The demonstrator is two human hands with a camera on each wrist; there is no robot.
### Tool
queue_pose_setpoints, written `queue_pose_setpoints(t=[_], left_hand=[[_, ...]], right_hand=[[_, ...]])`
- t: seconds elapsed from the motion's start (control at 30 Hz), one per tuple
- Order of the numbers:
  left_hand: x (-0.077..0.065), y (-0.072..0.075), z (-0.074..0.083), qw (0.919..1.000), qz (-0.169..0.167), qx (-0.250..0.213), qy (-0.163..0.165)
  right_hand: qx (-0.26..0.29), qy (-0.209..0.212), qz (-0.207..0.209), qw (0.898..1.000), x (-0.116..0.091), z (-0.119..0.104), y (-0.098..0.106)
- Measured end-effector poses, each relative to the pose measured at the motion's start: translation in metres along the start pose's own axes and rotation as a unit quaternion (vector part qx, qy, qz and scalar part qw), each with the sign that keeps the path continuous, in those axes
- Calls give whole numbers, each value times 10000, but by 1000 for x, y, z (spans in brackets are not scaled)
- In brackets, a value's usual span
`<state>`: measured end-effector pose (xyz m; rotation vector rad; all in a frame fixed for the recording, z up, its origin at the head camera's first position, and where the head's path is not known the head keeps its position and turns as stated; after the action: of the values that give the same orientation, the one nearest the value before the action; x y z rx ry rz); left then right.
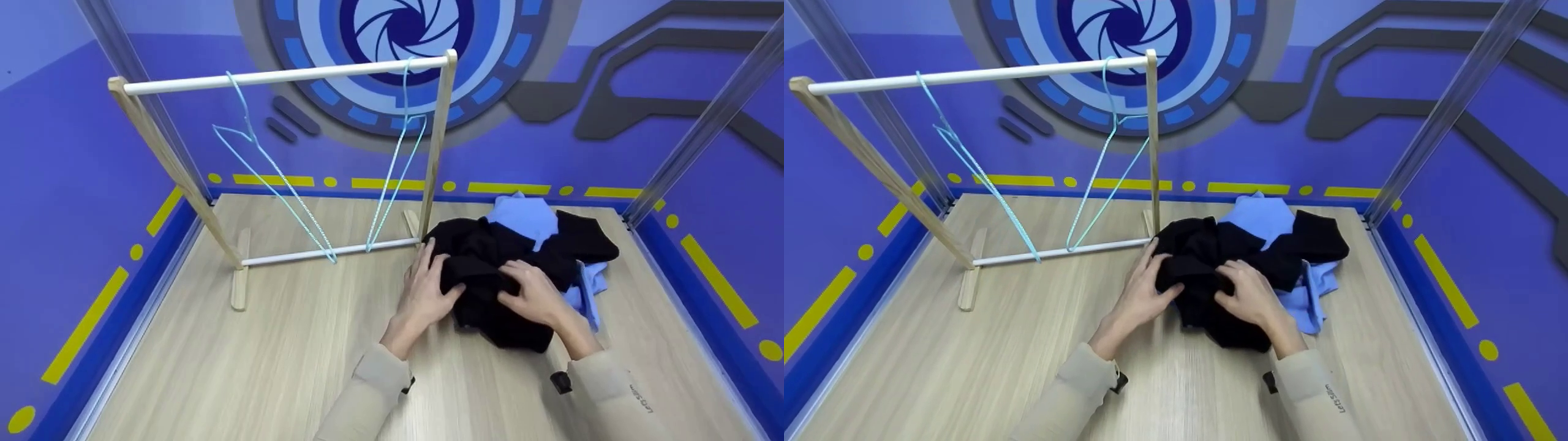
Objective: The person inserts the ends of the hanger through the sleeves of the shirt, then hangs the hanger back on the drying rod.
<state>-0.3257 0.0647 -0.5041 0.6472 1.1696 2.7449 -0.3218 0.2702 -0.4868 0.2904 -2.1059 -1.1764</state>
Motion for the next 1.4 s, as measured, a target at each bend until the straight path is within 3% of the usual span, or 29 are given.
queue_pose_setpoints(t=[0.2, 0.33, 0.47, 0.63, 0.83, 0.97, 1.23, 1.4], left_hand=[[1, 2, 1, 9985, 107, 516, 135], [1, 4, 2, 9981, 191, 573, 149], [2, 7, 3, 9988, 362, 338, -14], [2, 3, 2, 9989, 347, -296, -98], [1, -3, -4, 9975, 144, -682, 102], [2, 0, -6, 9980, 146, -562, 243], [3, 6, -13, 9969, 158, -247, 728], [2, 6, -13, 9970, 159, -112, 746]], right_hand=[[315, 391, 109, 9987, 2, -9, -6], [641, 630, 112, 9959, 2, -16, -11], [871, 742, 0, 9934, 2, -20, -16], [1055, 778, -95, 9913, 0, -24, -19], [1035, 770, -56, 9916, 0, -26, -18], [925, 532, 29, 9943, -1, -23, -13], [736, -333, 169, 9966, -2, -8, -4], [643, -778, 333, 9943, -2, 1, 2]])
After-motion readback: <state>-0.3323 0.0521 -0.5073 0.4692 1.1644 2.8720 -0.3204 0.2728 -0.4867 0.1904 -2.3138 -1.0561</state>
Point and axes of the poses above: each hand's wrist, its own x-axis towards the middle knuckle, its own y-axis out of the back of the hand, z = x × y, the point moved 7 cm from there along x, towards the middle knuckle, and after that the axes turned 1 degree about -x, right-handed, at the moved point
